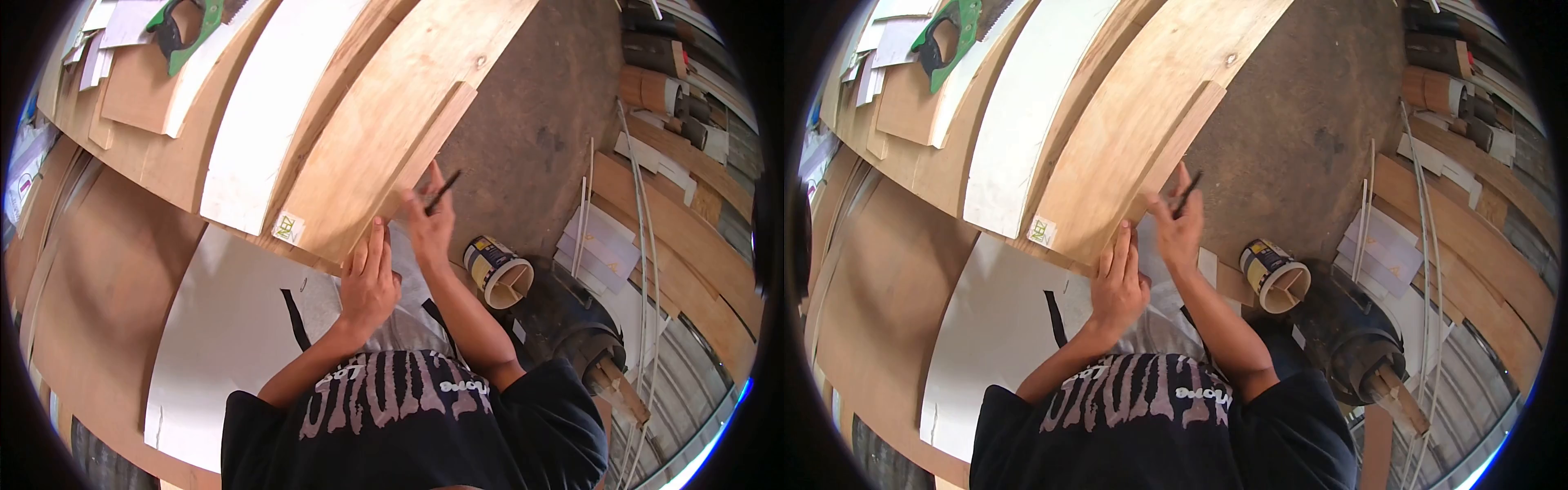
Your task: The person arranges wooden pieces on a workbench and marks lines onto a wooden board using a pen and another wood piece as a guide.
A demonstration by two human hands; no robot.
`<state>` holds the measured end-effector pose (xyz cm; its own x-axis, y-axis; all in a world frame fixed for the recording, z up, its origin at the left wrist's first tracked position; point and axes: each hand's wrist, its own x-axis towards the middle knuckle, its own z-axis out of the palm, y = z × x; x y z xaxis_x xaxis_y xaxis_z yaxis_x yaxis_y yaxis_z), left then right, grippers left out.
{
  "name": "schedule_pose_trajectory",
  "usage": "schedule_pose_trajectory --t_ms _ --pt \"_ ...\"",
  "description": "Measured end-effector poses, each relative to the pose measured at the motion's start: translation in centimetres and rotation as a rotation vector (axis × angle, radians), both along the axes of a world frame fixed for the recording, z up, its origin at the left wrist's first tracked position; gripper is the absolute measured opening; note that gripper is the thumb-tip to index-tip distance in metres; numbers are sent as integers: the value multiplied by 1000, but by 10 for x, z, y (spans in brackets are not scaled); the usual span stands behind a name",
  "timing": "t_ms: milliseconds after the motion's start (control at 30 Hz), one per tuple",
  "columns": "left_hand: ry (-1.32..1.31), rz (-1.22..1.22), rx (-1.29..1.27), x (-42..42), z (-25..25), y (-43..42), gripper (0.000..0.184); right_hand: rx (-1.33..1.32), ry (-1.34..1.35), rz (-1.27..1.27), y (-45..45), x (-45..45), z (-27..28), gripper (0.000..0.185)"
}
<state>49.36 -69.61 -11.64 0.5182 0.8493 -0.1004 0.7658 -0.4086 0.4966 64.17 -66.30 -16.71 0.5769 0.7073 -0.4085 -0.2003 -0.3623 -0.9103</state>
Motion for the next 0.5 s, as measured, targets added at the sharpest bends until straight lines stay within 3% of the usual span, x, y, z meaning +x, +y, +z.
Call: schedule_pose_trajectory --t_ms 33,67,133,167,233,367,433,500 --pt "-4 11 -40 3 6 2 70 -51 -166 -13 -1 10 -2 45" --pt "-11 23 -77 6 9 3 73 -50 -162 -9 -1 24 -2 45" --pt "12 22 -62 9 11 0 75 318 -31 -87 13 48 8 21" --pt "29 12 -50 10 12 -2 78 317 -31 -84 25 55 10 21" --pt "26 17 -59 11 14 0 79 391 -566 -40 64 65 31 30" --pt "5 26 -78 12 22 6 80 216 -533 275 105 79 59 27" --pt "3 33 -74 13 23 6 80 207 -936 521 122 83 59 21" --pt "4 41 -70 13 22 6 79 277 -975 546 130 83 55 17"
